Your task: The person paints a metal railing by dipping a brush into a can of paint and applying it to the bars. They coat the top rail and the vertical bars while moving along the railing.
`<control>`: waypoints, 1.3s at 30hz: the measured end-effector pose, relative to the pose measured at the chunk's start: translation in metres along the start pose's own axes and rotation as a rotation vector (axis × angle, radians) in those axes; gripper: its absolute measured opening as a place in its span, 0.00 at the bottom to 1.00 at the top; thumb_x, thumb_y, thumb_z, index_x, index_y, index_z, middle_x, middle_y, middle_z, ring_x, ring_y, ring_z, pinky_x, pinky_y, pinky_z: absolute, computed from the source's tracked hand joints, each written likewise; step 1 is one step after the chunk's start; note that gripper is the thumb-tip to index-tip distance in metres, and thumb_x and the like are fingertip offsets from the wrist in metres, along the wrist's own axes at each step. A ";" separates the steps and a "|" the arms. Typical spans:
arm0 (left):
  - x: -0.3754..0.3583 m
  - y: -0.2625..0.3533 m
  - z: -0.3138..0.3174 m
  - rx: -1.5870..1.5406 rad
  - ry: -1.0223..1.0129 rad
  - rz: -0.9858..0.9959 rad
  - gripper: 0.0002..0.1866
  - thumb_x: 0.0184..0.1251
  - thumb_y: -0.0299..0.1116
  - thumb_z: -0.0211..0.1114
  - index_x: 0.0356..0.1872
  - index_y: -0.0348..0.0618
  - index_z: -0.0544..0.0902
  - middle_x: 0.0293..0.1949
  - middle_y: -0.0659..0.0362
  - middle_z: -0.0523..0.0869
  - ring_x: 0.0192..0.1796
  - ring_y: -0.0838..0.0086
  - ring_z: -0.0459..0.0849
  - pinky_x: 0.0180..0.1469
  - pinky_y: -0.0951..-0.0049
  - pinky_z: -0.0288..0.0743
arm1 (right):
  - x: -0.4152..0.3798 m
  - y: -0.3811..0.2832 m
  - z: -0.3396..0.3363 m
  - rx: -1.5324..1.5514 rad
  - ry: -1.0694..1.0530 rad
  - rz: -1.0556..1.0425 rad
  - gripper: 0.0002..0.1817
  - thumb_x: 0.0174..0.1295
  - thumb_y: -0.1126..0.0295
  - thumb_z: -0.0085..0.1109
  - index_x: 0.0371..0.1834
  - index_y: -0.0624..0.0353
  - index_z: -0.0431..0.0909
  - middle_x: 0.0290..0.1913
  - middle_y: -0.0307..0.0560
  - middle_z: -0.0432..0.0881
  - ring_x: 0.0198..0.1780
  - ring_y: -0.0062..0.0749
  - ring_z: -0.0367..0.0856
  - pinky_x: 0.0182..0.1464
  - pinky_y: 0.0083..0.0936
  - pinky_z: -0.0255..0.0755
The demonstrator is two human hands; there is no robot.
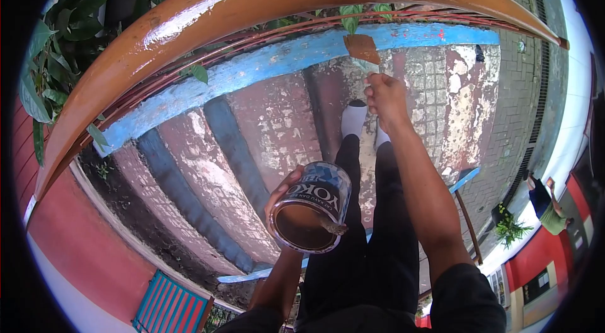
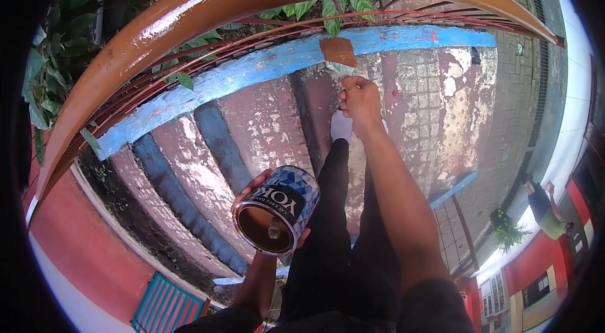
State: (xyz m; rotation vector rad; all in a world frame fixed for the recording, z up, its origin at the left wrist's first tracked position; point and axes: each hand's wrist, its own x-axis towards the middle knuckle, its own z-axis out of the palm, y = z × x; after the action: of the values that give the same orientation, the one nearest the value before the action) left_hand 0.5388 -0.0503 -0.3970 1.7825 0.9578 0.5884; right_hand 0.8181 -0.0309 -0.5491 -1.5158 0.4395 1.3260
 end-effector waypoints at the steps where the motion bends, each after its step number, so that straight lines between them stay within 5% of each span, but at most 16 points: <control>1: 0.001 0.001 0.002 0.002 -0.005 0.002 0.70 0.46 0.56 0.91 0.84 0.49 0.49 0.78 0.41 0.69 0.80 0.43 0.72 0.84 0.39 0.66 | -0.002 -0.002 0.004 -0.024 -0.005 0.005 0.10 0.80 0.63 0.63 0.43 0.59 0.82 0.27 0.33 0.77 0.21 0.15 0.70 0.20 0.19 0.57; 5: 0.000 0.004 0.004 0.020 -0.018 0.021 0.70 0.46 0.57 0.91 0.84 0.49 0.49 0.78 0.41 0.69 0.80 0.43 0.72 0.84 0.39 0.67 | 0.000 -0.029 0.016 -0.016 -0.141 -0.030 0.11 0.81 0.64 0.61 0.44 0.60 0.82 0.28 0.34 0.78 0.24 0.16 0.71 0.23 0.19 0.60; 11: -0.002 0.008 0.009 -0.038 -0.009 -0.008 0.70 0.46 0.57 0.91 0.84 0.50 0.50 0.78 0.42 0.68 0.80 0.42 0.73 0.84 0.38 0.67 | -0.033 -0.059 0.019 -0.086 -0.065 -0.096 0.11 0.82 0.62 0.61 0.45 0.59 0.82 0.28 0.32 0.76 0.23 0.14 0.67 0.23 0.18 0.56; 13: -0.004 0.008 0.011 -0.039 -0.008 -0.037 0.70 0.47 0.57 0.90 0.84 0.50 0.50 0.78 0.42 0.68 0.80 0.42 0.73 0.84 0.38 0.67 | -0.043 -0.052 0.017 -0.093 -0.043 -0.110 0.11 0.82 0.62 0.62 0.45 0.58 0.81 0.27 0.30 0.74 0.21 0.12 0.62 0.22 0.17 0.52; 15: 0.000 0.004 0.016 -0.040 0.002 -0.012 0.70 0.47 0.58 0.90 0.84 0.50 0.50 0.78 0.42 0.68 0.80 0.42 0.73 0.83 0.38 0.67 | -0.038 -0.037 0.010 -0.083 -0.066 -0.213 0.13 0.81 0.62 0.63 0.44 0.61 0.84 0.27 0.37 0.81 0.22 0.16 0.72 0.22 0.22 0.62; 22: -0.003 0.008 0.021 -0.082 0.019 -0.088 0.69 0.48 0.59 0.90 0.85 0.51 0.51 0.78 0.44 0.68 0.80 0.43 0.73 0.84 0.39 0.68 | 0.028 0.016 0.011 -0.080 -0.019 -0.201 0.12 0.81 0.62 0.63 0.42 0.59 0.83 0.26 0.38 0.80 0.20 0.18 0.73 0.21 0.23 0.64; 24: -0.007 0.011 0.019 -0.035 0.004 -0.081 0.69 0.48 0.59 0.90 0.85 0.51 0.51 0.78 0.44 0.68 0.80 0.43 0.73 0.84 0.39 0.68 | 0.024 0.026 0.003 -0.149 -0.040 -0.093 0.11 0.80 0.63 0.60 0.47 0.60 0.81 0.27 0.32 0.75 0.21 0.13 0.65 0.20 0.20 0.55; 28: 0.000 0.009 0.022 0.006 -0.014 0.009 0.70 0.46 0.58 0.92 0.84 0.51 0.51 0.78 0.43 0.68 0.80 0.43 0.74 0.83 0.39 0.69 | 0.011 0.002 -0.004 -0.065 -0.073 -0.041 0.11 0.80 0.63 0.60 0.45 0.60 0.82 0.27 0.32 0.75 0.21 0.14 0.64 0.21 0.20 0.55; 33: 0.001 0.017 0.026 -0.001 -0.012 0.015 0.70 0.45 0.55 0.92 0.84 0.51 0.51 0.78 0.44 0.68 0.80 0.44 0.73 0.84 0.39 0.67 | -0.004 -0.054 -0.006 -0.036 -0.056 -0.122 0.11 0.80 0.63 0.61 0.45 0.60 0.82 0.27 0.32 0.75 0.20 0.13 0.62 0.21 0.19 0.53; 39: 0.007 0.038 0.040 -0.019 0.006 0.030 0.69 0.45 0.55 0.92 0.84 0.51 0.52 0.78 0.45 0.68 0.80 0.44 0.72 0.85 0.38 0.65 | -0.023 -0.045 -0.013 -0.029 0.064 -0.305 0.12 0.82 0.62 0.61 0.46 0.60 0.83 0.25 0.30 0.73 0.21 0.11 0.64 0.21 0.19 0.54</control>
State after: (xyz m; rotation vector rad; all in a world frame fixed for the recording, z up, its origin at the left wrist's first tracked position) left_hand 0.5858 -0.0740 -0.3777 1.7818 0.9288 0.6203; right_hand 0.8532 -0.0311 -0.5101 -1.5818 0.2182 1.0521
